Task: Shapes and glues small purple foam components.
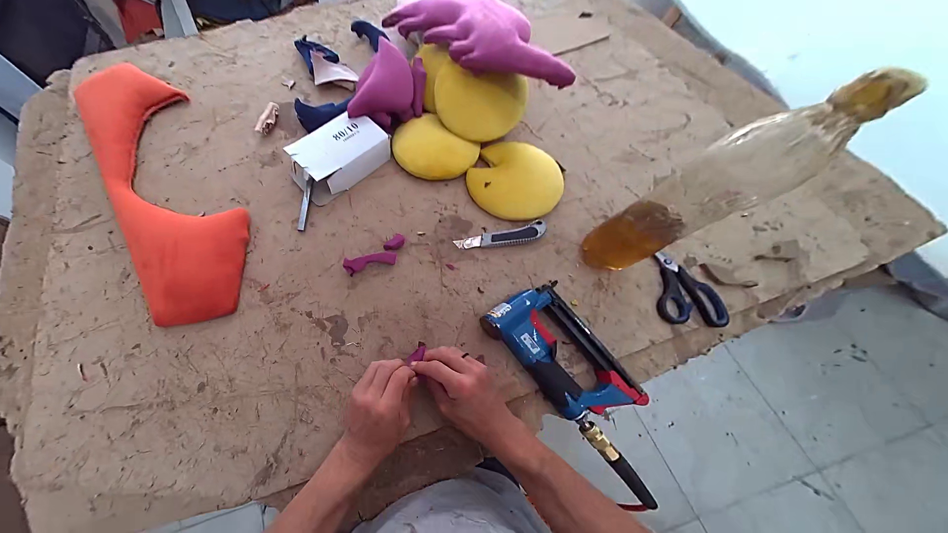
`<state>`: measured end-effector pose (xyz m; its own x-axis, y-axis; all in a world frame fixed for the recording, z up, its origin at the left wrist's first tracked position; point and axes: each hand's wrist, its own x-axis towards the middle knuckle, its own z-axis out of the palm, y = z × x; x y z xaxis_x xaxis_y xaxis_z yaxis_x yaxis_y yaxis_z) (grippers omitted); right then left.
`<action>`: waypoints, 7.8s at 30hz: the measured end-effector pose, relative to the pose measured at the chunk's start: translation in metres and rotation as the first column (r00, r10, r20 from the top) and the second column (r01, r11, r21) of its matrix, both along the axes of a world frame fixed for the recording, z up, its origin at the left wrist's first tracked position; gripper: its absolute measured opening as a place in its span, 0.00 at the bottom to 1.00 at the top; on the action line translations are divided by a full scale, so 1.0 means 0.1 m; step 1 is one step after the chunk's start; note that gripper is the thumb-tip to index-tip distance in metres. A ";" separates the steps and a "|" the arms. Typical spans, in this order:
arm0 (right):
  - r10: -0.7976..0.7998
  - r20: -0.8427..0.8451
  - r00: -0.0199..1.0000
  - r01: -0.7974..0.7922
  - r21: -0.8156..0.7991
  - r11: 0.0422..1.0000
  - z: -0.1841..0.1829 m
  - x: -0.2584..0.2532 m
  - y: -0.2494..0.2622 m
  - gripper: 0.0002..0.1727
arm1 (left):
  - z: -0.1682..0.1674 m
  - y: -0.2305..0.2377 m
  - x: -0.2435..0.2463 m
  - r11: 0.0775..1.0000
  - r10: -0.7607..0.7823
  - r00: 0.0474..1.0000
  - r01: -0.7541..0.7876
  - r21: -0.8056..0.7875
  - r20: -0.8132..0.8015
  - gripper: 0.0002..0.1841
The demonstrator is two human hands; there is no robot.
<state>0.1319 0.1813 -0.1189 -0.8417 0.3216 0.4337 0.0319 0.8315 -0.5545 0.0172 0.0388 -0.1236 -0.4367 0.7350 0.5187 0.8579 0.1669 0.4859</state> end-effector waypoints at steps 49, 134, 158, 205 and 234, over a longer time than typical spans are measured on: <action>-0.157 0.674 0.721 0.486 -0.331 0.809 1.31 1.23 0.07 0.16 | 0.61 0.41 -0.06 0.753 0.420 0.656 0.134 -0.644 0.627 0.21; 0.002 -0.091 0.996 -0.068 -0.727 0.683 1.97 0.29 -0.14 0.17 | 1.82 0.09 0.17 0.880 -0.404 0.372 -0.090 0.466 0.836 0.08; 0.135 -0.338 0.931 -0.311 -0.932 -0.188 2.12 0.36 -0.08 0.12 | 2.10 0.18 -0.24 0.746 -0.618 0.762 0.492 0.449 0.192 0.06; -0.218 0.089 0.972 0.222 -0.035 0.975 0.01 -0.07 -0.06 0.08 | 0.32 -0.09 -0.19 0.888 -0.224 0.974 0.210 -0.408 0.014 0.12; -0.565 0.452 0.690 0.458 0.332 0.825 0.72 0.68 0.41 0.31 | 0.13 -0.10 -0.24 0.905 -0.220 0.974 0.227 -0.359 0.060 0.20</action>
<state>0.2000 0.2218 -0.0467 -0.6764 0.7316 0.0853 0.7138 0.6797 -0.1688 -0.0067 0.0285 -0.1105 -0.2458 0.9500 0.1924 0.8850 0.1390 0.4443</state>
